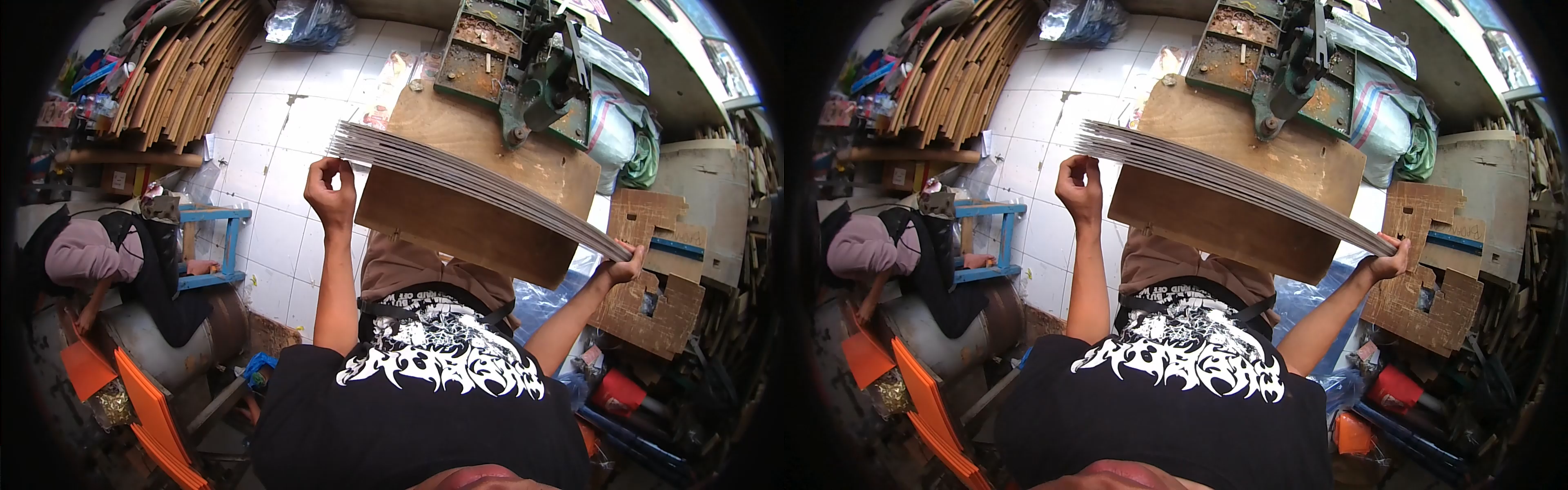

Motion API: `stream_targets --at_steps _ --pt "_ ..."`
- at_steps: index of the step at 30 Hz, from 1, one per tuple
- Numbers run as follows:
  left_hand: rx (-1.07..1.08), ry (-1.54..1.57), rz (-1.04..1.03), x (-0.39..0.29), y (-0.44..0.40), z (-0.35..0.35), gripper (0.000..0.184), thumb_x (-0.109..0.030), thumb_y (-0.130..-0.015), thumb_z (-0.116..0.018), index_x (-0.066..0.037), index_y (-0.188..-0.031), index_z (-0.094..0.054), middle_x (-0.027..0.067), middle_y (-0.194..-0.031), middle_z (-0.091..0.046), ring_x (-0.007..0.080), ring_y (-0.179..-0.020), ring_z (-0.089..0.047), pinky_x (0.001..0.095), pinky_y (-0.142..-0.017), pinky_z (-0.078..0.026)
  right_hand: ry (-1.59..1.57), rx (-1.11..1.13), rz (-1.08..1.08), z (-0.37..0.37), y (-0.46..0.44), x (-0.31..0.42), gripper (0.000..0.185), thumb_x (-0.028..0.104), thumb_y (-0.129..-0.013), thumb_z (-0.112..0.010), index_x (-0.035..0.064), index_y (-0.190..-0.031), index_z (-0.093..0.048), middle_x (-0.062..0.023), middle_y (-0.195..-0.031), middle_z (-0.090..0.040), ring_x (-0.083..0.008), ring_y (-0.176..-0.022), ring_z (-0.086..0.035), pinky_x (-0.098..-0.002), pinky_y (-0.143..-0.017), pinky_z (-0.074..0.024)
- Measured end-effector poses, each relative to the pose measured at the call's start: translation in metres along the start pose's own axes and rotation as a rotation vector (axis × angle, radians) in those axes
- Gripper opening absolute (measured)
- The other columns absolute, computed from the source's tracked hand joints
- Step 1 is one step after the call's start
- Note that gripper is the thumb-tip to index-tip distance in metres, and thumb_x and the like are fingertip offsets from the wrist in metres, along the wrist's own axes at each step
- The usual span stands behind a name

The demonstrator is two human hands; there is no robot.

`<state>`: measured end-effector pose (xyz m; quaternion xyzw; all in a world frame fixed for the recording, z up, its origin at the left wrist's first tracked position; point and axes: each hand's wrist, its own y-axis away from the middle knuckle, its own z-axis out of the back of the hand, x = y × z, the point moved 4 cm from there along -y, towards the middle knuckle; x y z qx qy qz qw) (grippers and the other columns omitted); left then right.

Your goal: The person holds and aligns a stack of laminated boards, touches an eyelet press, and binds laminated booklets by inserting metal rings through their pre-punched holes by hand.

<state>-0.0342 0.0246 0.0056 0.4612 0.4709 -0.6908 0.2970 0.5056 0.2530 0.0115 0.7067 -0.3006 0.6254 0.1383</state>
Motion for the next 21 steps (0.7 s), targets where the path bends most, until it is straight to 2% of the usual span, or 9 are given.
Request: stream_targets --at_steps 8,15,18,20,21 --pt "-0.090 -0.216 -0.063 -0.017 -0.003 0.000 0.010 -0.006 -0.080 -0.067 0.001 -0.079 -0.061 0.0082 -0.073 -0.063 0.0177 -0.065 -0.063 0.0281 -0.063 -0.051 0.024 0.007 0.014 -0.001 0.001 0.004 0.038 0.025 -0.092 -0.048 0.0015 -0.063 -0.055 -0.0160 -0.060 -0.058 -0.0262 -0.055 -0.059 -0.0381 -0.058 -0.0533" --pt "-0.096 -0.254 -0.082 -0.023 -0.004 -0.002 0.011 -0.007 -0.079 -0.067 0.001 -0.078 -0.061 0.0075 -0.070 -0.063 0.0176 -0.063 -0.062 0.0284 -0.062 -0.051 0.046 0.014 0.044 -0.001 0.000 0.003 0.038 0.026 -0.092 -0.048 0.0016 -0.063 -0.055 -0.0158 -0.059 -0.057 -0.0262 -0.054 -0.059 -0.0382 -0.057 -0.0532" --pt "-0.089 -0.268 -0.067 -0.023 -0.004 -0.002 0.011 -0.007 -0.079 -0.067 0.001 -0.078 -0.061 0.0077 -0.070 -0.063 0.0174 -0.063 -0.062 0.0284 -0.062 -0.051 0.008 0.003 -0.013 -0.003 0.003 0.006 0.038 0.026 -0.092 -0.048 0.0023 -0.063 -0.054 -0.0151 -0.058 -0.057 -0.0258 -0.054 -0.059 -0.0380 -0.057 -0.0530" --pt "-0.080 -0.245 -0.059 -0.020 -0.005 -0.002 0.010 -0.006 -0.078 -0.067 0.001 -0.078 -0.060 0.0078 -0.070 -0.062 0.0172 -0.063 -0.062 0.0286 -0.062 -0.051 0.041 0.010 -0.014 -0.006 0.005 0.009 0.052 0.027 -0.094 -0.040 -0.0017 -0.056 -0.059 -0.0166 -0.054 -0.060 -0.0228 -0.051 -0.059 -0.0344 -0.064 -0.0505" --pt "-0.080 -0.245 -0.058 -0.019 -0.005 -0.002 0.010 -0.006 -0.078 -0.067 0.001 -0.078 -0.060 0.0078 -0.070 -0.062 0.0172 -0.063 -0.062 0.0286 -0.062 -0.051 0.042 0.011 -0.014 -0.005 0.004 0.009 0.052 0.027 -0.094 -0.040 -0.0017 -0.056 -0.059 -0.0166 -0.054 -0.060 -0.0228 -0.051 -0.059 -0.0344 -0.064 -0.0505"
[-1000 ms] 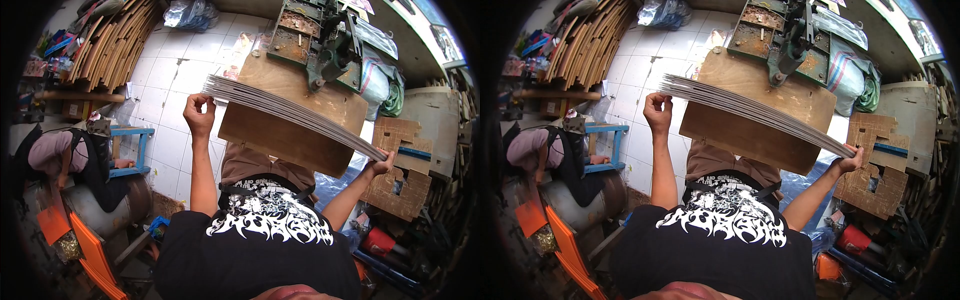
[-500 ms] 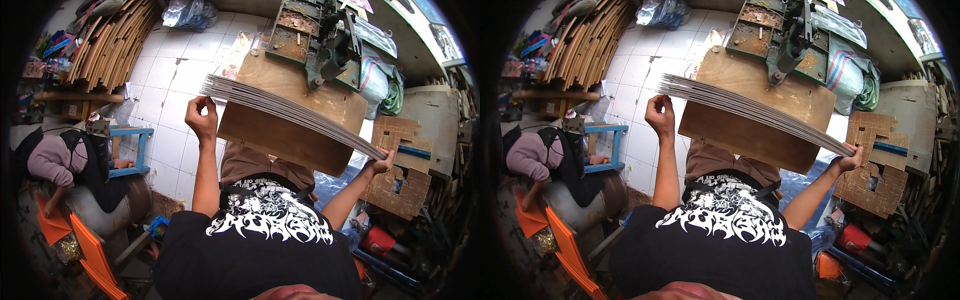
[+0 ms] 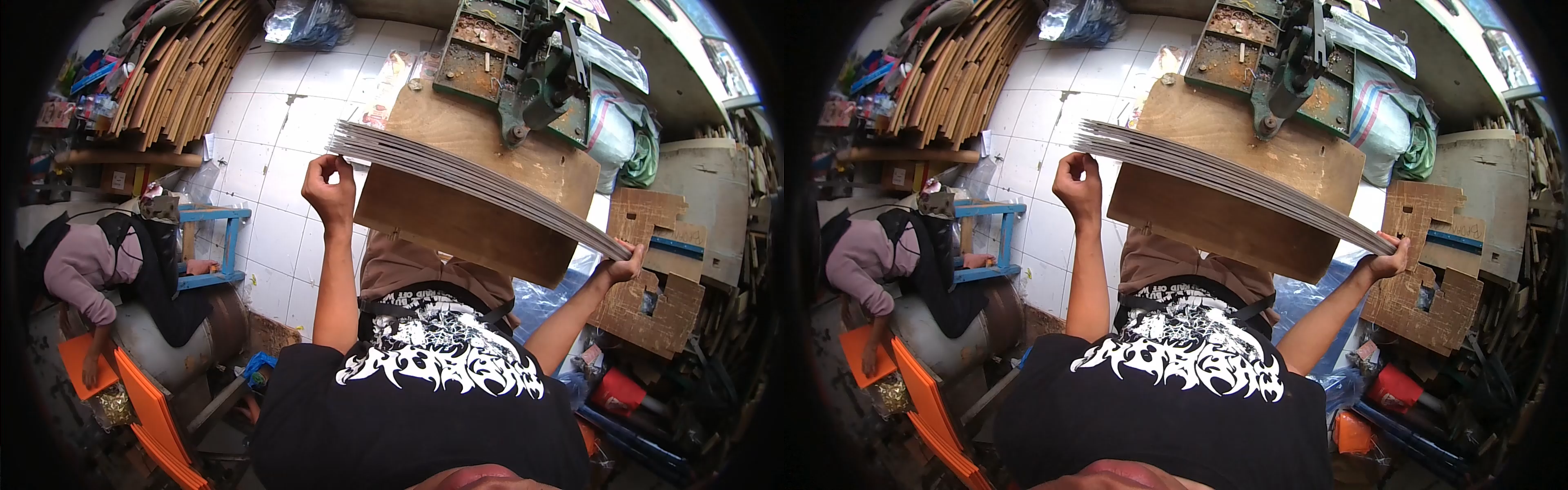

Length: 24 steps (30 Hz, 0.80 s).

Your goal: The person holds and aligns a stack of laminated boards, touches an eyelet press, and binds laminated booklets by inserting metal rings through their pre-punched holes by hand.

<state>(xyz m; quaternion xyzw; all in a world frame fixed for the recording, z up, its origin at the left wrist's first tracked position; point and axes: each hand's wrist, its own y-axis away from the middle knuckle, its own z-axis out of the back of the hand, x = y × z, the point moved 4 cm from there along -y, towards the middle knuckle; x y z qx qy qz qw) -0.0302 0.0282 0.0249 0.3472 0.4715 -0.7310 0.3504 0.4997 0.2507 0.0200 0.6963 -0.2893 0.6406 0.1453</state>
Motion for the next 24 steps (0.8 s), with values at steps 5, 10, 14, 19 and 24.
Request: stream_targets --at_steps 5,10,14,19,24 --pt "0.019 -0.005 0.014 0.002 -0.001 -0.002 0.008 -0.004 -0.078 -0.064 0.002 -0.078 -0.059 0.0086 -0.069 -0.062 0.0173 -0.062 -0.061 0.0288 -0.061 -0.050 -0.017 0.003 -0.003 0.000 0.001 0.001 0.051 0.026 -0.094 -0.041 -0.0021 -0.056 -0.059 -0.0170 -0.054 -0.060 -0.0226 -0.051 -0.058 -0.0335 -0.065 -0.0501" --pt "0.040 -0.020 0.019 -0.001 -0.001 -0.004 0.007 -0.003 -0.078 -0.062 0.002 -0.079 -0.057 0.0087 -0.067 -0.061 0.0176 -0.061 -0.060 0.0299 -0.060 -0.049 -0.015 -0.007 0.008 0.001 -0.003 -0.003 0.050 0.026 -0.094 -0.041 -0.0019 -0.056 -0.059 -0.0166 -0.054 -0.060 -0.0224 -0.051 -0.057 -0.0332 -0.065 -0.0498" --pt "0.049 -0.004 0.016 0.006 0.000 -0.007 0.006 -0.002 -0.080 -0.059 0.002 -0.080 -0.055 0.0089 -0.066 -0.060 0.0178 -0.061 -0.059 0.0304 -0.059 -0.048 -0.049 0.000 -0.008 0.003 -0.005 -0.005 0.050 0.026 -0.093 -0.042 -0.0021 -0.055 -0.060 -0.0160 -0.053 -0.060 -0.0220 -0.050 -0.057 -0.0327 -0.065 -0.0496" --pt "0.072 0.006 0.022 0.004 -0.001 -0.008 0.005 -0.001 -0.080 -0.058 0.002 -0.080 -0.055 0.0092 -0.067 -0.060 0.0180 -0.061 -0.060 0.0301 -0.059 -0.048 -0.027 -0.010 -0.013 0.000 -0.001 0.000 0.051 0.025 -0.093 -0.043 -0.0025 -0.054 -0.061 -0.0163 -0.053 -0.060 -0.0224 -0.051 -0.058 -0.0332 -0.066 -0.0502" --pt "0.117 0.021 0.028 0.010 -0.002 -0.007 0.006 -0.003 -0.082 -0.058 0.002 -0.084 -0.055 0.0093 -0.071 -0.059 0.0175 -0.063 -0.058 0.0302 -0.061 -0.048 -0.024 -0.007 0.006 0.001 -0.001 0.000 0.051 0.026 -0.093 -0.043 -0.0031 -0.055 -0.060 -0.0166 -0.054 -0.060 -0.0231 -0.051 -0.059 -0.0341 -0.067 -0.0506"
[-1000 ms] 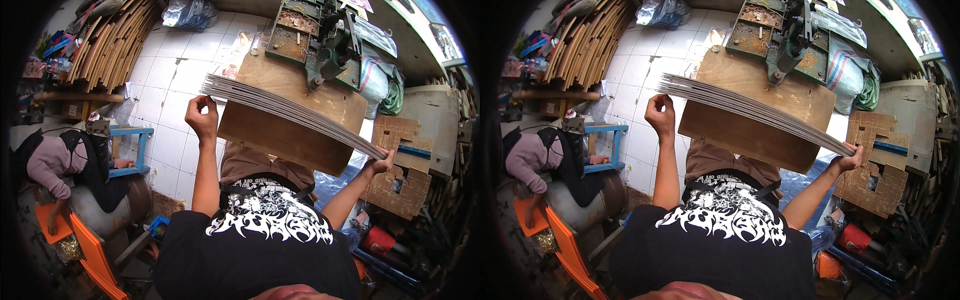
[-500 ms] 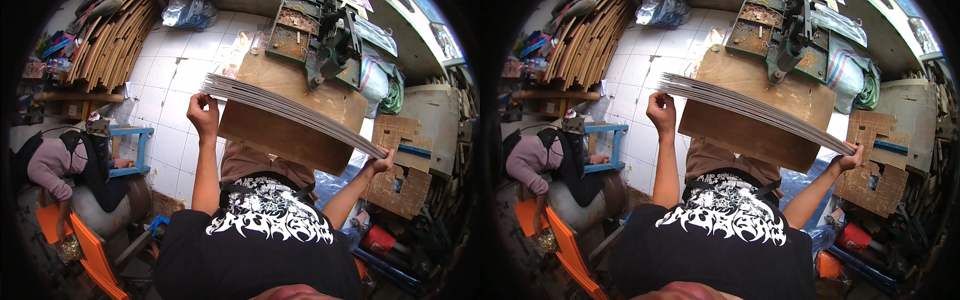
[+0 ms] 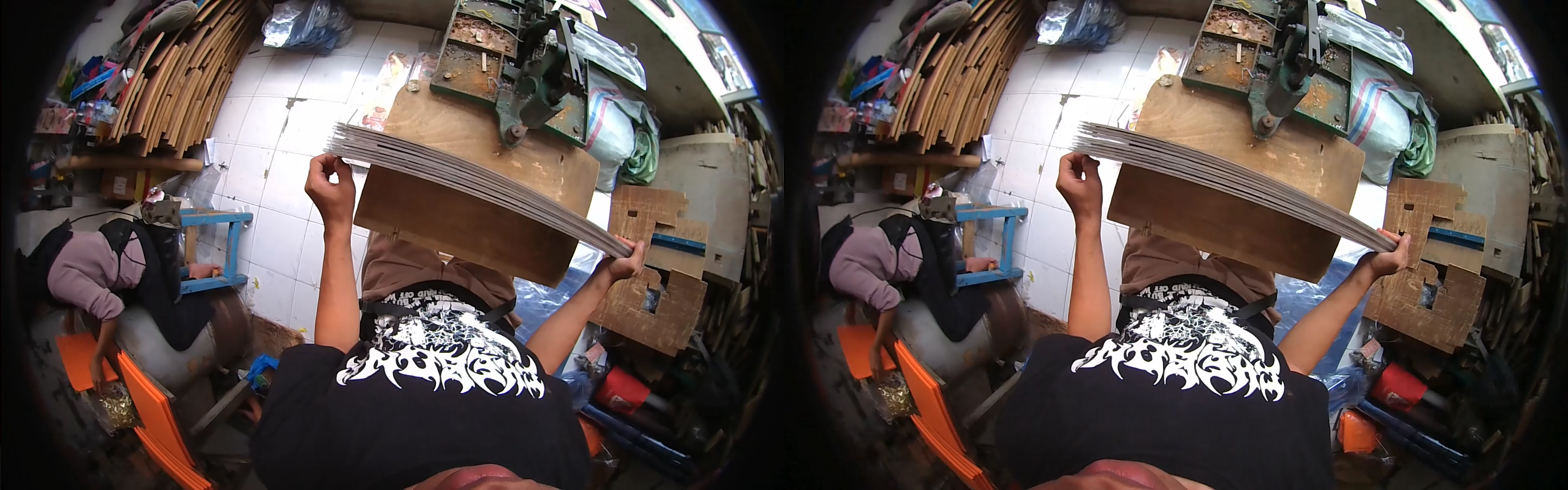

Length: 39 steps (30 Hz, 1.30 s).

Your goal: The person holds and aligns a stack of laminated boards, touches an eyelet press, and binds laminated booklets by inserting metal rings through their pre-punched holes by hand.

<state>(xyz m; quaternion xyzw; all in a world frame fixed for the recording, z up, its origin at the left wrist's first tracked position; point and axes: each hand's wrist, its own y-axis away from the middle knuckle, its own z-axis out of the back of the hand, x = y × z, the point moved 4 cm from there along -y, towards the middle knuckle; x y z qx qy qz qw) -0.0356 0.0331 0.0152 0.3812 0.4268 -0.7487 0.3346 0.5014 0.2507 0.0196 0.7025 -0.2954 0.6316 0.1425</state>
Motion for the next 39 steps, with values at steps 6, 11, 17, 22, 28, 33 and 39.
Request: stream_targets --at_steps 6,11,17,22,28,33,39 --pt "-0.058 0.236 -0.117 -0.018 -0.009 0.011 0.036 -0.019 -0.094 -0.050 0.004 -0.121 -0.045 0.0121 -0.104 -0.053 0.0187 -0.099 -0.051 0.0325 -0.092 -0.040 0.101 0.015 0.054 0.002 -0.003 -0.002 0.052 0.024 -0.095 -0.038 -0.0043 -0.058 -0.061 -0.0158 -0.058 -0.062 -0.0208 -0.055 -0.057 -0.0327 -0.069 -0.0482" --pt "0.225 0.306 -0.080 -0.036 -0.036 -0.003 0.049 -0.040 -0.096 -0.045 0.002 -0.120 -0.054 0.0183 -0.124 -0.056 0.0287 -0.122 -0.048 0.0399 -0.107 -0.033 0.080 0.044 0.058 0.001 -0.002 0.000 0.050 0.022 -0.094 -0.039 -0.0058 -0.059 -0.063 -0.0158 -0.057 -0.062 -0.0214 -0.054 -0.057 -0.0332 -0.068 -0.0484" --pt "0.308 0.422 -0.102 -0.026 -0.051 -0.025 0.035 -0.025 -0.094 -0.048 0.003 -0.111 -0.061 0.0179 -0.120 -0.060 0.0262 -0.117 -0.053 0.0374 -0.105 -0.035 0.098 0.043 0.091 0.005 -0.006 -0.007 0.049 0.025 -0.095 -0.040 -0.0018 -0.060 -0.060 -0.0160 -0.059 -0.062 -0.0235 -0.055 -0.060 -0.0329 -0.065 -0.0497" --pt "0.382 0.545 -0.120 -0.027 -0.052 -0.032 0.031 -0.019 -0.090 -0.043 0.002 -0.100 -0.064 0.0192 -0.119 -0.061 0.0273 -0.118 -0.052 0.0397 -0.105 -0.035 0.088 0.032 0.022 -0.002 0.003 0.007 0.048 0.023 -0.094 -0.040 -0.0022 -0.058 -0.059 -0.0152 -0.058 -0.061 -0.0230 -0.056 -0.059 -0.0337 -0.068 -0.0488" --pt "0.356 0.629 -0.047 -0.028 -0.051 -0.042 0.037 -0.027 -0.092 -0.042 0.003 -0.078 -0.059 0.0203 -0.091 -0.068 0.0247 -0.091 -0.064 0.0352 -0.086 -0.047 0.096 0.026 0.076 -0.006 0.001 0.009 0.046 0.024 -0.092 -0.043 -0.0023 -0.057 -0.058 -0.0146 -0.056 -0.060 -0.0232 -0.055 -0.059 -0.0350 -0.068 -0.0488" --pt "0.175 0.600 -0.012 -0.020 -0.047 -0.042 0.048 -0.034 -0.095 -0.039 0.003 -0.070 -0.056 0.0137 -0.062 -0.061 0.0197 -0.057 -0.058 0.0299 -0.059 -0.048 0.106 0.019 0.069 -0.007 0.003 0.011 0.046 0.026 -0.092 -0.045 -0.0016 -0.058 -0.058 -0.0137 -0.056 -0.059 -0.0225 -0.054 -0.058 -0.0347 -0.064 -0.0480" --pt "0.108 0.601 0.014 -0.022 -0.048 -0.047 0.047 -0.031 -0.094 -0.038 0.003 -0.065 -0.052 0.0132 -0.057 -0.059 0.0192 -0.052 -0.056 0.0287 -0.053 -0.046 0.046 0.009 0.103 -0.008 0.002 0.014 0.044 0.024 -0.092 -0.046 0.0007 -0.055 -0.053 -0.0118 -0.054 -0.057 -0.0206 -0.052 -0.055 -0.0333 -0.060 -0.0453"
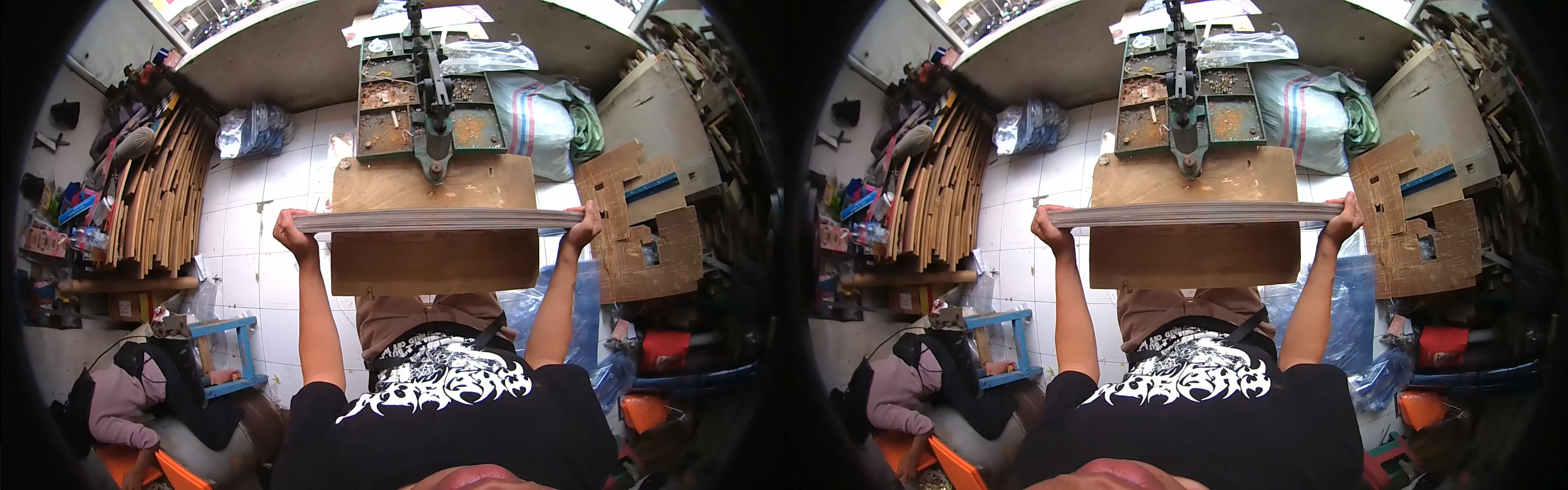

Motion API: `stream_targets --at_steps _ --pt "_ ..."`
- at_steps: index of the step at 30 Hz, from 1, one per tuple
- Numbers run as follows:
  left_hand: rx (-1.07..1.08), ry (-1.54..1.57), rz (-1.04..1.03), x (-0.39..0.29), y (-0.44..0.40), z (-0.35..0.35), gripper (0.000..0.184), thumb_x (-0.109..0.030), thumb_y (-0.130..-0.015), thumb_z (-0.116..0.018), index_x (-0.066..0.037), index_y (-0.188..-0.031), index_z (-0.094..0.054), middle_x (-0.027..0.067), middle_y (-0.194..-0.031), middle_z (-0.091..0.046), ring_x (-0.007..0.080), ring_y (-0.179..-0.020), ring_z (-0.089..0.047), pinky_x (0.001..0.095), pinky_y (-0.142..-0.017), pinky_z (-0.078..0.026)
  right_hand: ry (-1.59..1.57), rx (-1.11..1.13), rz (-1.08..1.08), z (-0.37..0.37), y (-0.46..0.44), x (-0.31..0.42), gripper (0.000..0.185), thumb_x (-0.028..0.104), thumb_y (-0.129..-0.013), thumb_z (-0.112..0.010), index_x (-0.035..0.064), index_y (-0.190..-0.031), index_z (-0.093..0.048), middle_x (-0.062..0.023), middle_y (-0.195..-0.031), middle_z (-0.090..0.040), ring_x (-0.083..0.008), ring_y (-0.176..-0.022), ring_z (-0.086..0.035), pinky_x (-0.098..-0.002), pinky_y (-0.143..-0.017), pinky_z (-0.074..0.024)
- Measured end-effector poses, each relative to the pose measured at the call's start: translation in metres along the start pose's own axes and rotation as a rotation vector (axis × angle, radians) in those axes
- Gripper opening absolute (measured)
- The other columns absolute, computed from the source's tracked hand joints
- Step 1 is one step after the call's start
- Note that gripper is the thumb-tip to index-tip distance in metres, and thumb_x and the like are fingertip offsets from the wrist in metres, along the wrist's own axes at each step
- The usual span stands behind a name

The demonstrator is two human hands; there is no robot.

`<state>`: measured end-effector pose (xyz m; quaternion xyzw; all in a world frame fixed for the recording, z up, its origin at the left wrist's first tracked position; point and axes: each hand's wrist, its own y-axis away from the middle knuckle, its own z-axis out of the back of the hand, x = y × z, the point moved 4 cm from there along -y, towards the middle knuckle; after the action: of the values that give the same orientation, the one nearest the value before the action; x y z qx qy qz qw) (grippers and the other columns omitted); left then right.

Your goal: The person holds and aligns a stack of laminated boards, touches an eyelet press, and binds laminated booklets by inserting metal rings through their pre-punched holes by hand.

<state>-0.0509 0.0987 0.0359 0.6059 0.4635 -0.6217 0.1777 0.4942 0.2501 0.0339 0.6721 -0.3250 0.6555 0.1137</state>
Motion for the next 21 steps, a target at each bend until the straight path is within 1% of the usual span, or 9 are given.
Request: stream_targets --at_steps 3,5,7,9,11,13,15,19,21 --pt "-0.026 0.031 0.040 0.009 0.000 0.004 0.050 -0.036 -0.094 -0.036 0.000 -0.065 -0.054 0.0096 -0.058 -0.056 0.0154 -0.049 -0.051 0.0264 -0.045 -0.042 0.113 0.024 0.067 0.004 -0.001 0.004 0.046 0.024 -0.091 -0.046 -0.0015 -0.055 -0.056 -0.0113 -0.055 -0.058 -0.0204 -0.053 -0.054 -0.0335 -0.061 -0.0443" --pt "-0.006 -0.007 -0.037 0.006 -0.003 0.002 0.048 -0.035 -0.093 -0.037 -0.001 -0.065 -0.054 0.0074 -0.058 -0.053 0.0136 -0.048 -0.049 0.0246 -0.042 -0.040 0.000 -0.005 0.019 0.004 -0.003 -0.009 0.046 0.027 -0.090 -0.048 -0.0015 -0.055 -0.057 -0.0106 -0.055 -0.059 -0.0202 -0.053 -0.055 -0.0329 -0.061 -0.0448" --pt "-0.029 0.009 0.017 0.002 -0.001 0.001 0.046 -0.031 -0.093 -0.037 0.001 -0.064 -0.052 0.0072 -0.056 -0.053 0.0138 -0.049 -0.048 0.0268 -0.045 -0.039 0.017 -0.003 0.035 0.004 -0.006 -0.012 0.045 0.026 -0.089 -0.049 -0.0018 -0.055 -0.057 -0.0104 -0.055 -0.059 -0.0199 -0.054 -0.055 -0.0328 -0.061 -0.0442" --pt "-0.016 -0.002 -0.087 -0.004 -0.003 -0.001 0.044 -0.030 -0.093 -0.038 0.000 -0.064 -0.051 0.0038 -0.055 -0.048 0.0117 -0.046 -0.046 0.0245 -0.042 -0.036 0.061 -0.010 0.110 0.004 -0.008 -0.014 0.043 0.026 -0.089 -0.049 -0.0024 -0.057 -0.058 -0.0101 -0.056 -0.059 -0.0201 -0.055 -0.054 -0.0331 -0.062 -0.0431" --pt "-0.013 0.042 -0.053 -0.007 0.000 -0.004 0.043 -0.030 -0.094 -0.039 -0.001 -0.065 -0.052 0.0029 -0.054 -0.047 0.0114 -0.046 -0.045 0.0243 -0.041 -0.035 0.085 -0.019 0.142 0.003 -0.008 -0.008 0.042 0.025 -0.088 -0.049 -0.0022 -0.057 -0.057 -0.0093 -0.057 -0.058 -0.0205 -0.057 -0.052 -0.0348 -0.063 -0.0418" --pt "0.050 0.128 0.079 0.013 -0.005 0.004 0.042 -0.029 -0.094 -0.039 -0.002 -0.065 -0.052 0.0026 -0.054 -0.048 0.0113 -0.046 -0.047 0.0243 -0.040 -0.036 0.096 0.004 0.094 0.005 -0.008 -0.011 0.040 0.023 -0.088 -0.049 -0.0023 -0.057 -0.057 -0.0089 -0.058 -0.058 -0.0203 -0.057 -0.052 -0.0349 -0.062 -0.0417" --pt "0.054 0.102 0.056 0.011 -0.005 0.003 0.042 -0.029 -0.093 -0.039 -0.001 -0.066 -0.054 0.0034 -0.056 -0.051 0.0121 -0.047 -0.048 0.0247 -0.041 -0.036 0.032 -0.003 0.086 0.003 -0.004 -0.009 0.043 0.026 -0.088 -0.049 -0.0034 -0.057 -0.057 -0.0085 -0.054 -0.056 -0.0193 -0.056 -0.052 -0.0339 -0.061 -0.0412" --pt "0.036 -0.001 -0.097 0.037 -0.020 0.010 0.041 -0.024 -0.090 -0.041 0.004 -0.066 -0.058 0.0078 -0.058 -0.056 0.0170 -0.055 -0.053 0.0313 -0.055 -0.041 0.078 0.001 0.074 0.003 -0.005 -0.008 0.040 0.024 -0.088 -0.049 -0.0040 -0.062 -0.061 -0.0097 -0.062 -0.060 -0.0212 -0.060 -0.055 -0.0354 -0.065 -0.0441" --pt "0.032 0.018 -0.068 0.033 -0.019 0.008 0.040 -0.023 -0.090 -0.041 0.005 -0.067 -0.057 0.0089 -0.058 -0.057 0.0177 -0.059 -0.054 0.0330 -0.060 -0.042 0.080 -0.030 0.067 0.000 0.004 0.005 0.041 0.027 -0.086 -0.051 -0.0048 -0.063 -0.064 -0.0103 -0.062 -0.061 -0.0212 -0.056 -0.056 -0.0349 -0.059 -0.0469"
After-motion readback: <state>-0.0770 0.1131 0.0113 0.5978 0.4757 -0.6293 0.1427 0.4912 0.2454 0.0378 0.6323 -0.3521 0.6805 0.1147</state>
